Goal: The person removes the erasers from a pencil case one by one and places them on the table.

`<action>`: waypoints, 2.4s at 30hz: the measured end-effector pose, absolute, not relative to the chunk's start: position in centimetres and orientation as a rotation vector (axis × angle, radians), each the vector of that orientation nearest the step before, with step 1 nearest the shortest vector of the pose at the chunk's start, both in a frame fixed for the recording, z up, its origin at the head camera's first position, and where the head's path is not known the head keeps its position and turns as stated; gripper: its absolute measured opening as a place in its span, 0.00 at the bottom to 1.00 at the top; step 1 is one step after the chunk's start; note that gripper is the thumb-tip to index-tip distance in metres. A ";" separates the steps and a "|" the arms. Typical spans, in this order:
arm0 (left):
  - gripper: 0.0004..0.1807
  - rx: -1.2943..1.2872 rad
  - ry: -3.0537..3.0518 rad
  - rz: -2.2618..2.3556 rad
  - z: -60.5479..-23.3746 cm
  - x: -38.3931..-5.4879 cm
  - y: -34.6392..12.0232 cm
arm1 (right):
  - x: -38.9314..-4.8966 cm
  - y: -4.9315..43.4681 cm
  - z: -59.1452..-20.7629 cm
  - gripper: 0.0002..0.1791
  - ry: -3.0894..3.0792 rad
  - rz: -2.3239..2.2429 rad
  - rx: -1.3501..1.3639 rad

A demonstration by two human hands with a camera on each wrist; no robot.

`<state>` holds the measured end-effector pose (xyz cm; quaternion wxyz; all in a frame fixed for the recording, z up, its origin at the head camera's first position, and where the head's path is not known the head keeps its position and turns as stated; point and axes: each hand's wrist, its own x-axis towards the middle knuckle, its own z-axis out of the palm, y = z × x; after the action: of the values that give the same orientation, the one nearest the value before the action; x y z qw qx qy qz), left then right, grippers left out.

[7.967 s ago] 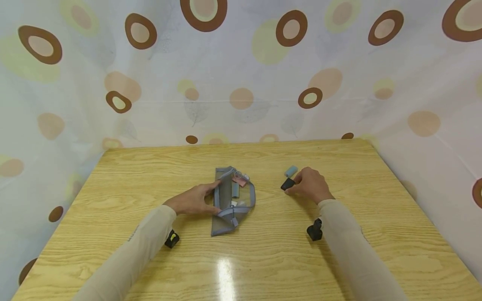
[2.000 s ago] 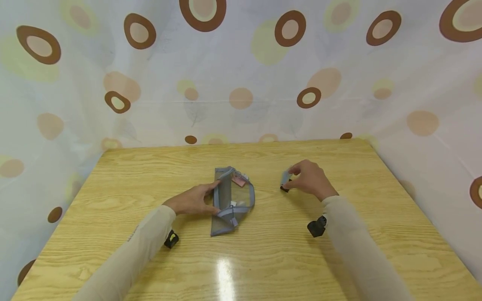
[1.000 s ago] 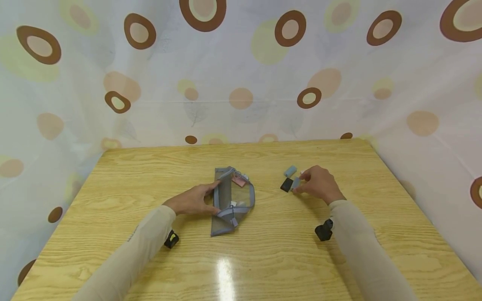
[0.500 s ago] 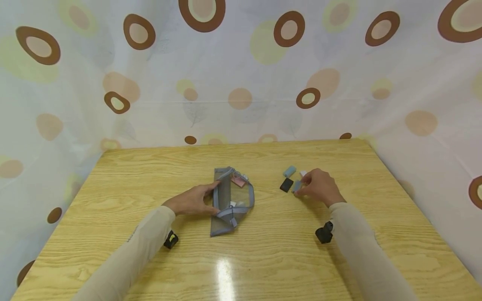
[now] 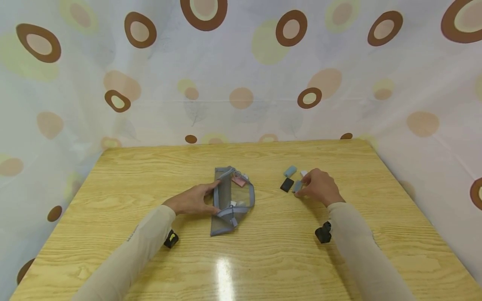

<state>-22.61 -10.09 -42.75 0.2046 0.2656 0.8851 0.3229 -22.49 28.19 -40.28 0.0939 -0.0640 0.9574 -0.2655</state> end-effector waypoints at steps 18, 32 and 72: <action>0.55 0.736 2.463 0.904 -42.9 -22.7 -10.0 | -22.4 28.1 -40.0 0.31 2.845 -0.765 -0.191; 0.55 0.725 2.470 0.898 -42.8 -22.6 -10.0 | -22.6 28.1 -40.2 0.31 2.849 -0.753 -0.191; 0.56 0.693 2.459 0.918 -43.2 -22.6 -10.2 | -22.1 27.8 -39.9 0.35 2.900 -0.666 -0.235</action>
<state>-22.65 -10.18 -43.17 0.2117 0.2496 0.8853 0.3304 -22.14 27.82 -39.91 0.0785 -0.0786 0.9686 -0.2225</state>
